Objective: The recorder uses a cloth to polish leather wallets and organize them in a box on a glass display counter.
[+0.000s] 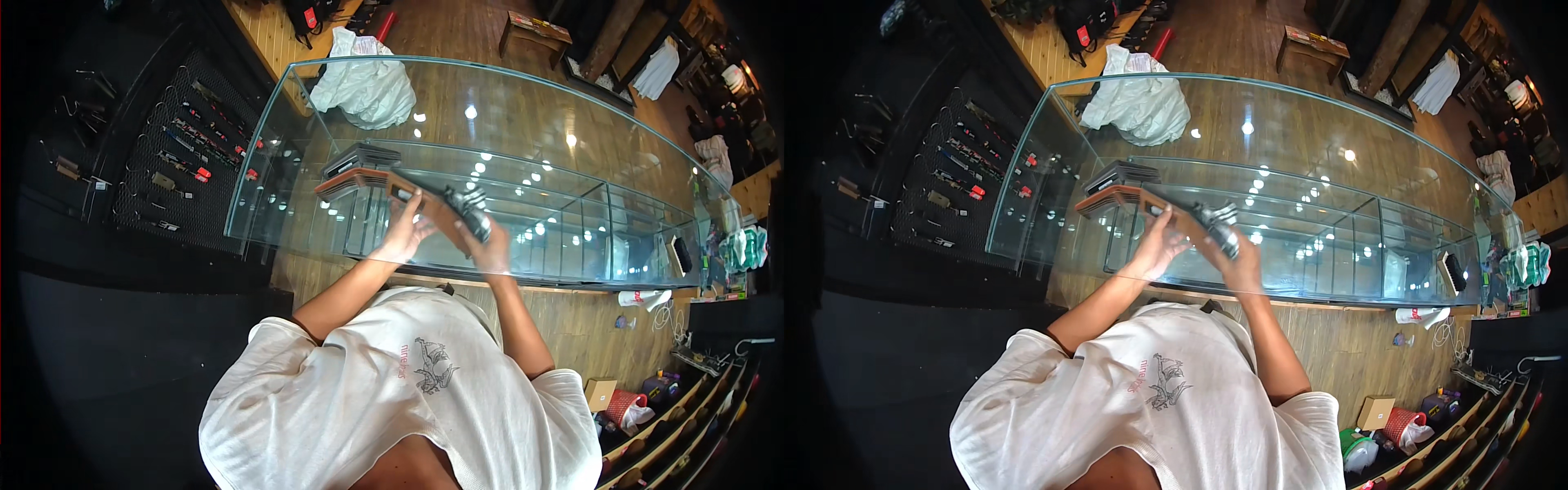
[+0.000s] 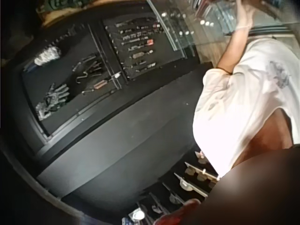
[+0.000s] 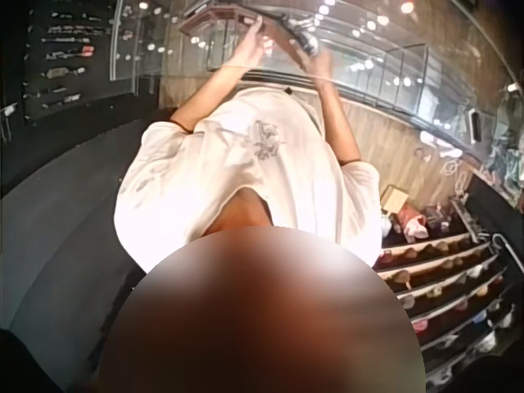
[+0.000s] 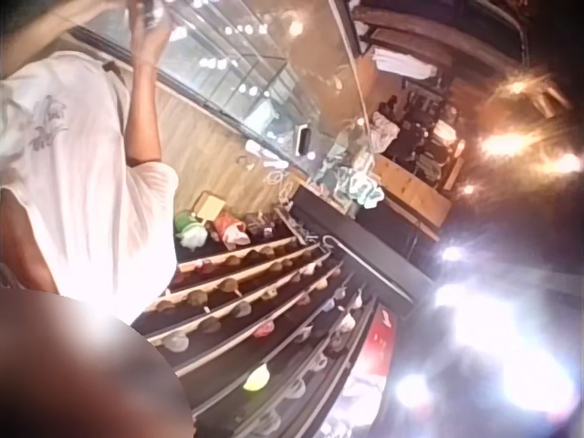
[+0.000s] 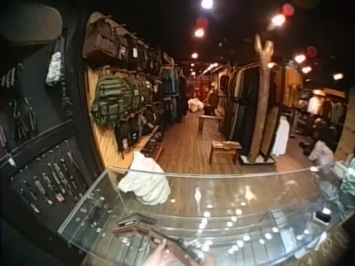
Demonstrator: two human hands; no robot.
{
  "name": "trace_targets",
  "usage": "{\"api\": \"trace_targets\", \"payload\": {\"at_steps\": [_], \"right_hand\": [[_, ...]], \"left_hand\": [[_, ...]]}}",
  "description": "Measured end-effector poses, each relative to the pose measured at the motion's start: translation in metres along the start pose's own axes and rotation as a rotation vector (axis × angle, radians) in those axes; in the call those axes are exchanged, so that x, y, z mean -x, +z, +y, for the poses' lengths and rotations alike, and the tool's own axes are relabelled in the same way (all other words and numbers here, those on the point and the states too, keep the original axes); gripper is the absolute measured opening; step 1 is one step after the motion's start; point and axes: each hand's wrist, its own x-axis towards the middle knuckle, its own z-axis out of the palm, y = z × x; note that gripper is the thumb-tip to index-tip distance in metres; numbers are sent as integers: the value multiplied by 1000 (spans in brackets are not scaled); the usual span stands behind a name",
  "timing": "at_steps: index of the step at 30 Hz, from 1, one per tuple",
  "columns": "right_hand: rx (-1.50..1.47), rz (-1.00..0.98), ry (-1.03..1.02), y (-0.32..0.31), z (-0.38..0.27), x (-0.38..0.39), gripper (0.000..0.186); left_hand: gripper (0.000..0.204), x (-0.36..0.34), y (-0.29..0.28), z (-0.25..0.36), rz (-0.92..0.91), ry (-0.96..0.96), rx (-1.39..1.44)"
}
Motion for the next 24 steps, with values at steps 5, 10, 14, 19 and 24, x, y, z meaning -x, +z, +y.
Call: {"api": "trace_targets", "payload": {"at_steps": [5,10,14,19,24], "right_hand": [[90,-289,-429,19,-8,34,75],[139,-636,-609,53,-39,34,80],[180,-861,-852,85,-70,38,73],[163,-984,-1134,129,-126,60,73],[29,-865,-1261,143,-201,68,68]], "left_hand": [[61,46,-40,11,-67,-121,136],[37,62,-100,19,31,-112,254],[52,124,-94,49,90,68,299],[83,197,-112,81,-135,381,503],[58,274,-74,121,-137,883,365]]}}
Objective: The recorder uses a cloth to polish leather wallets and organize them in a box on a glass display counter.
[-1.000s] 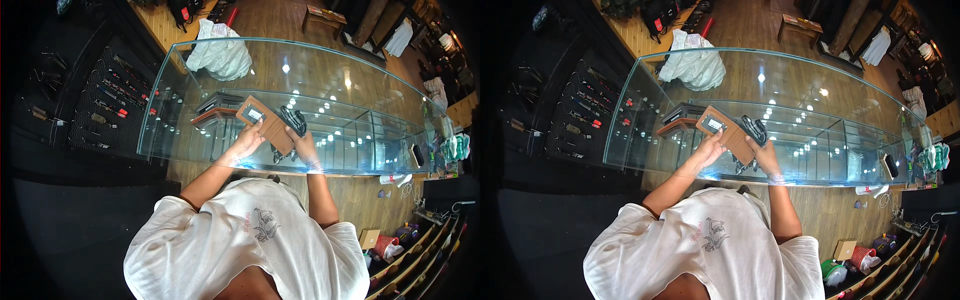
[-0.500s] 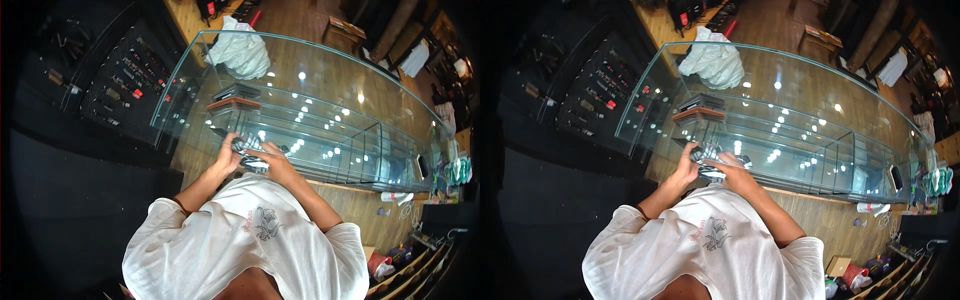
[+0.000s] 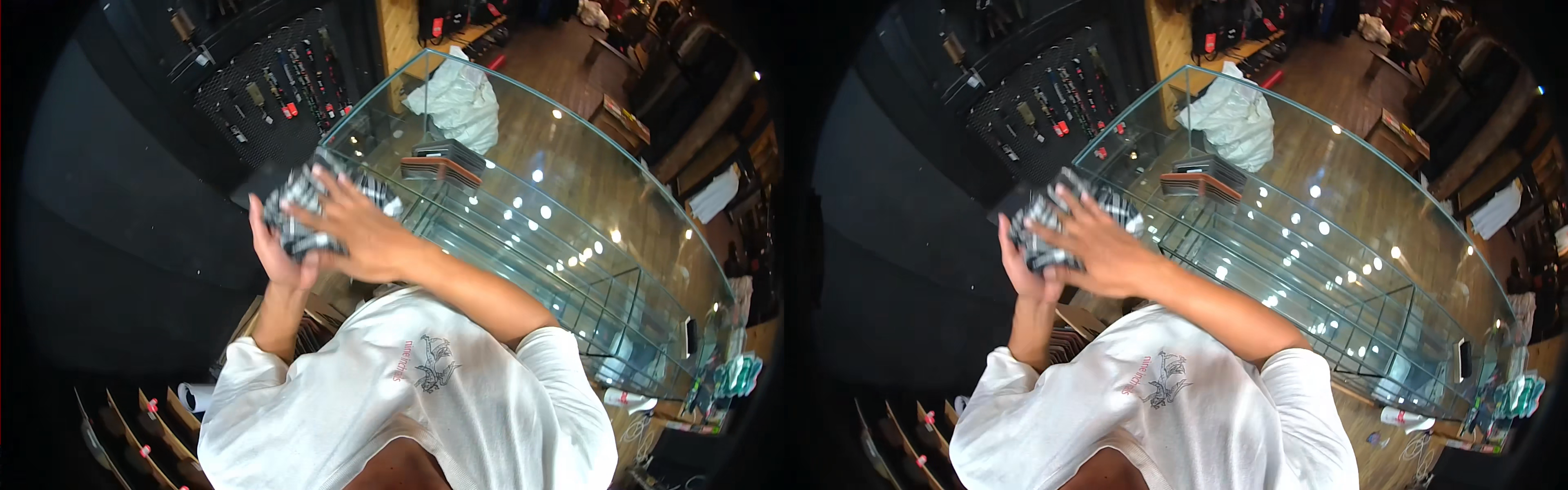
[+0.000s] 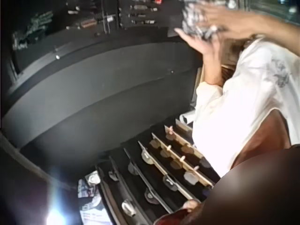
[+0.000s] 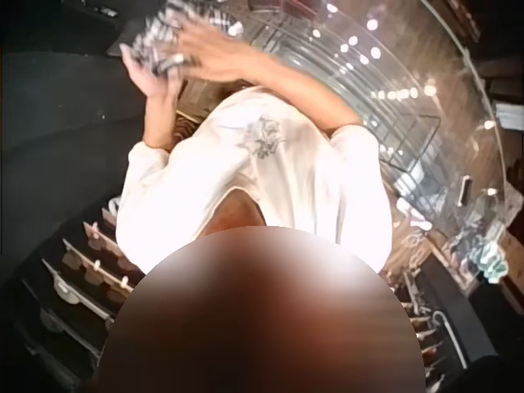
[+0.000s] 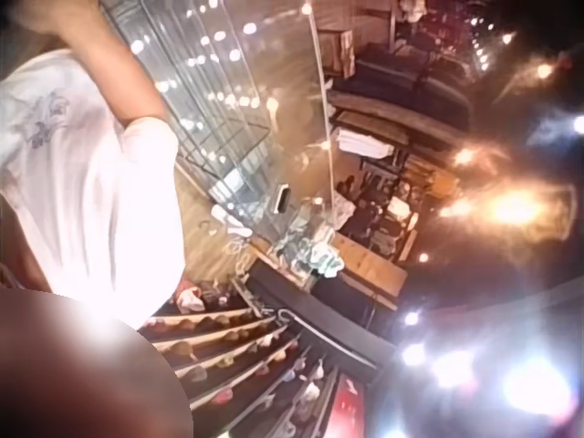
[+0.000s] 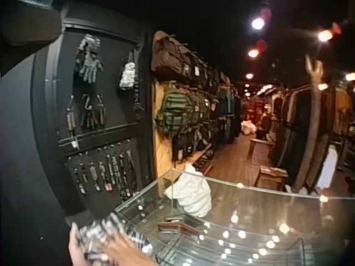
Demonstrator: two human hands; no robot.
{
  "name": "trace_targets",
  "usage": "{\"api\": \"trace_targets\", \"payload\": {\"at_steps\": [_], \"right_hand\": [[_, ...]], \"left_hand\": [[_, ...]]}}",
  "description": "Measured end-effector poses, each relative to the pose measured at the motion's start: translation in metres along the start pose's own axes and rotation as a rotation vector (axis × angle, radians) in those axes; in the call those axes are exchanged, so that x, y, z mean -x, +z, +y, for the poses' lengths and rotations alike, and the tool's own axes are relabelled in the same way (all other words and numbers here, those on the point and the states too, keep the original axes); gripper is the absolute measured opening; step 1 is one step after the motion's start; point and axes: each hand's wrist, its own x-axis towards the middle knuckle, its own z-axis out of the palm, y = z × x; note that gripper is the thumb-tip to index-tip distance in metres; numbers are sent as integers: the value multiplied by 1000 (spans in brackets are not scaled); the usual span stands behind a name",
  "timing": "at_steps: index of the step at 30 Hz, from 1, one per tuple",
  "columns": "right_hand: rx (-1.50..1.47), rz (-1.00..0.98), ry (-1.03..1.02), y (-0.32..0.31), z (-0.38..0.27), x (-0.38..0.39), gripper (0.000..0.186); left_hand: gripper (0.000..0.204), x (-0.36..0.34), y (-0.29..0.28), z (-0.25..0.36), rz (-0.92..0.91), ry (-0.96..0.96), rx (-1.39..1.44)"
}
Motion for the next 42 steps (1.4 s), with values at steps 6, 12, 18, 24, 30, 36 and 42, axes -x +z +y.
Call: {"api": "trace_targets", "payload": {"at_steps": [6,12,18,24,30,36,42], "right_hand": [[204,131,181,-49,10,-7,66],[443,283,347,-101,44,33,51],[343,328,485,-106,32,66,56],[488,482,598,-140,35,81,57],[637,192,419,-128,12,90,57],[529,691,549,-157,45,97,54],[575,558,610,-183,43,73,46]], "left_hand": [[64,-88,34,-24,-26,-134,-52],[66,-114,66,-95,-201,-375,35],[72,-143,88,-119,-238,-542,15],[72,-130,120,-158,-395,-550,86],[95,-171,126,-140,-551,-666,173],[78,-129,146,-182,-444,-588,63],[57,-131,137,-183,-451,-484,-95]]}}
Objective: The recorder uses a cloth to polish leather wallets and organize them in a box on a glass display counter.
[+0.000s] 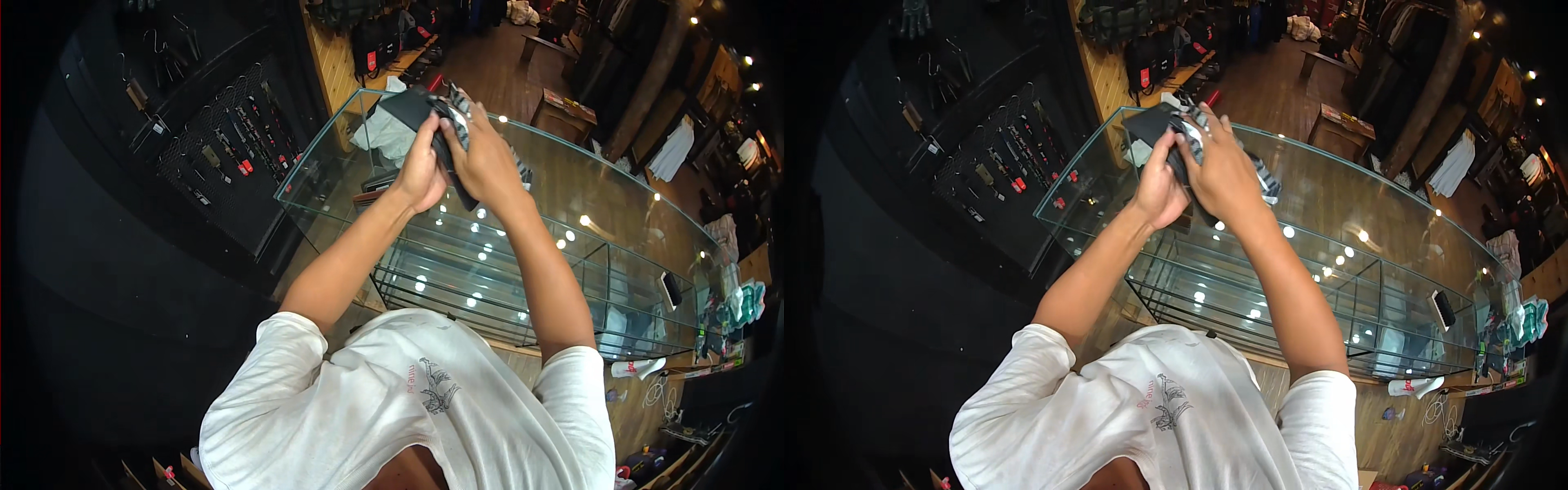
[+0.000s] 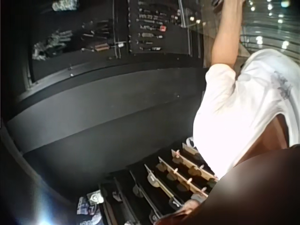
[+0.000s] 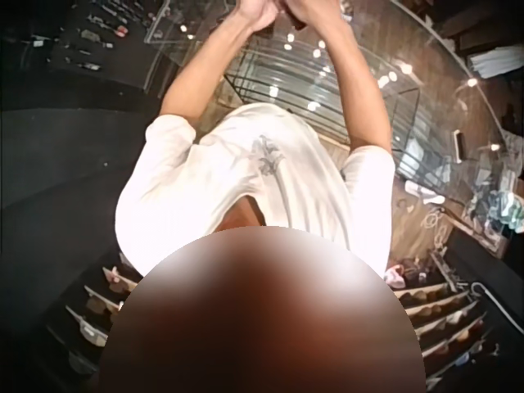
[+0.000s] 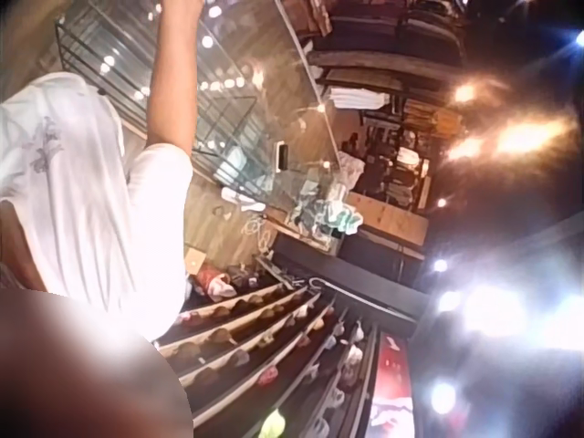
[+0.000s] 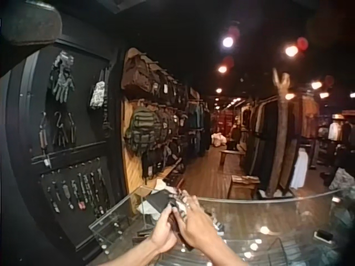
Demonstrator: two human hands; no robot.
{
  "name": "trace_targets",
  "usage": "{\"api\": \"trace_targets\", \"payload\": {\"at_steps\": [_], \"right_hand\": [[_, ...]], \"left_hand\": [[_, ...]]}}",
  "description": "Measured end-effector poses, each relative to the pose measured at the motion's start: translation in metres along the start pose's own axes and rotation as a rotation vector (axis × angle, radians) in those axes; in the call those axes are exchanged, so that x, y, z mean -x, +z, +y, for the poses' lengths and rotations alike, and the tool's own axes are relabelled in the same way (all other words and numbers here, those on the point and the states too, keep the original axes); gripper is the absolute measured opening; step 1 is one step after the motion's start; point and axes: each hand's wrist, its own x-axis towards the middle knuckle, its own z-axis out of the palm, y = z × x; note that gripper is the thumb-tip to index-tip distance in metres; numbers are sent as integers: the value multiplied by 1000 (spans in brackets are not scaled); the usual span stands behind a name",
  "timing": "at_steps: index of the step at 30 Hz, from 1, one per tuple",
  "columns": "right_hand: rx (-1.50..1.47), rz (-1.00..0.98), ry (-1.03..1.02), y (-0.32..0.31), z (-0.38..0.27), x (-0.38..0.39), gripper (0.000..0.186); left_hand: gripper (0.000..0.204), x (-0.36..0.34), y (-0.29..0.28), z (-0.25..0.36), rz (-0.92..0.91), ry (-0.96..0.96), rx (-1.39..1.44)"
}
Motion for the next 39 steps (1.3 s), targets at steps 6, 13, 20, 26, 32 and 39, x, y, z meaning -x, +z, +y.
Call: {"api": "trace_targets", "payload": {"at_steps": [6,13,20,26,32,39], "right_hand": [[-76,211,548,-50,57,-26,64],[142,-176,-317,0,-4,-5,50],[-37,-218,-77,16,23,11,61],[165,-210,-231,7,25,-9,55],[19,-297,-226,13,9,11,58],[73,-174,-130,15,26,-16,53]], "left_hand": [[45,1,-9,8,-70,-86,-310],[79,1,-24,4,-55,-12,-258],[93,-11,-32,17,-103,-224,-18],[85,-10,-38,6,-48,-299,11],[75,-16,-39,30,58,-264,42],[71,-17,-40,14,6,-270,74]]}}
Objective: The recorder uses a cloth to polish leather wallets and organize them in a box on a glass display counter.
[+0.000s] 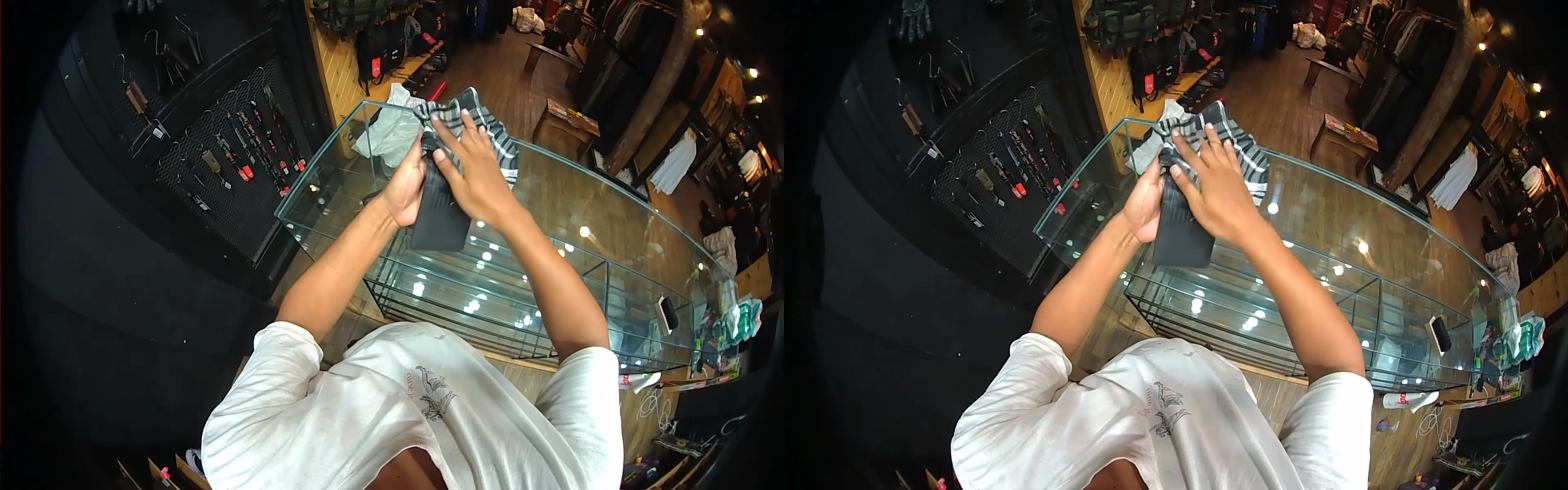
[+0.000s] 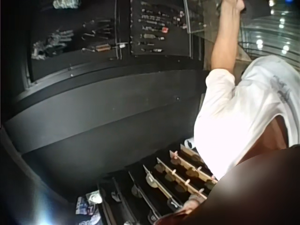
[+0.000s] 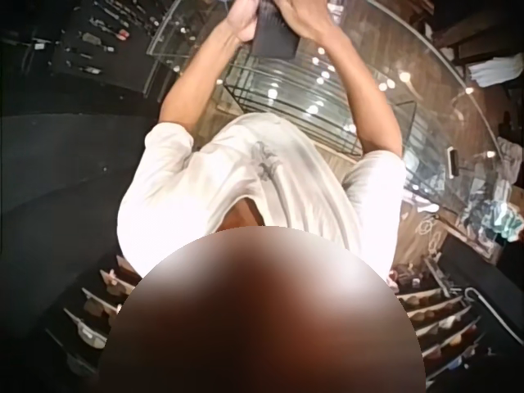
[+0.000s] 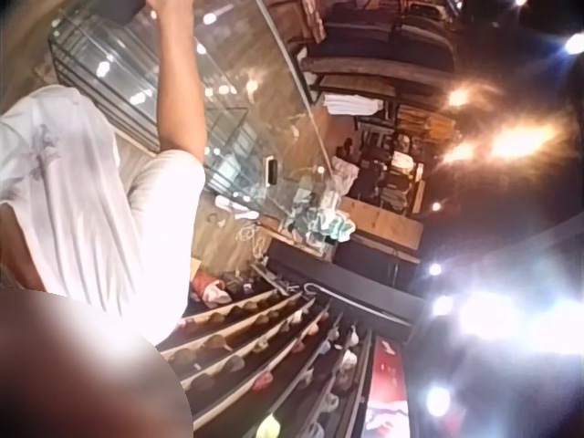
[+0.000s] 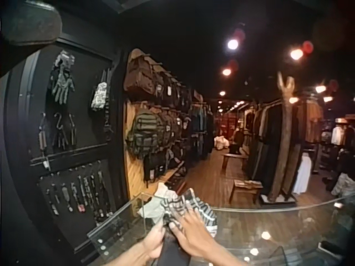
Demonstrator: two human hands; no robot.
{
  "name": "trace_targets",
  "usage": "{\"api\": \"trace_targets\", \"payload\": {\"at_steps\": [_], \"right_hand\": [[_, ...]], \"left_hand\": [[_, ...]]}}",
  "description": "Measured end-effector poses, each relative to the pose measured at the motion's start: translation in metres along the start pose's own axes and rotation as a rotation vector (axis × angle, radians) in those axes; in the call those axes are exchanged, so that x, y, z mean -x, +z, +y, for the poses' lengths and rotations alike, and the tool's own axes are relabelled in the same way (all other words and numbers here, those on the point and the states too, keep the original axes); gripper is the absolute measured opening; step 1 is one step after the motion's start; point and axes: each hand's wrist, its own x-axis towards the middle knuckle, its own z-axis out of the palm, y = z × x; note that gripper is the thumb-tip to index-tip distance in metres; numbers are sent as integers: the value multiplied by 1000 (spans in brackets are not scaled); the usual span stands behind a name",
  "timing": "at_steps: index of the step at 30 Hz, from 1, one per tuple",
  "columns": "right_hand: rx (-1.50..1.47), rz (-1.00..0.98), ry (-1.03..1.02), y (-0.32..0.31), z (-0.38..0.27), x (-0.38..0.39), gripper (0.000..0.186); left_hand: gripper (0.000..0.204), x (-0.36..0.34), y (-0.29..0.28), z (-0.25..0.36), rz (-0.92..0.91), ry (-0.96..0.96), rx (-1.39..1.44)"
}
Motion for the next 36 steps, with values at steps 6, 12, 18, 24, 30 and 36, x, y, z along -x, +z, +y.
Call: {"api": "trace_targets", "payload": {"at_steps": [6,12,18,24,30,36], "right_hand": [[-334,-50,70,-6,-9,38,36],[-1163,413,739,-51,19,-1,49],[-206,-85,-32,6,-7,-17,52],[-466,55,194,15,4,-18,59],[-377,231,131,11,-27,-12,66],[-305,195,393,-6,6,-18,48]], "left_hand": [[82,-4,-27,13,43,-74,-138],[88,0,-19,28,-25,-84,-159],[70,-3,10,24,-10,54,-53],[61,-30,-7,38,-34,199,-81],[50,-44,3,59,79,224,-94],[118,-30,-12,83,237,261,-637]]}}
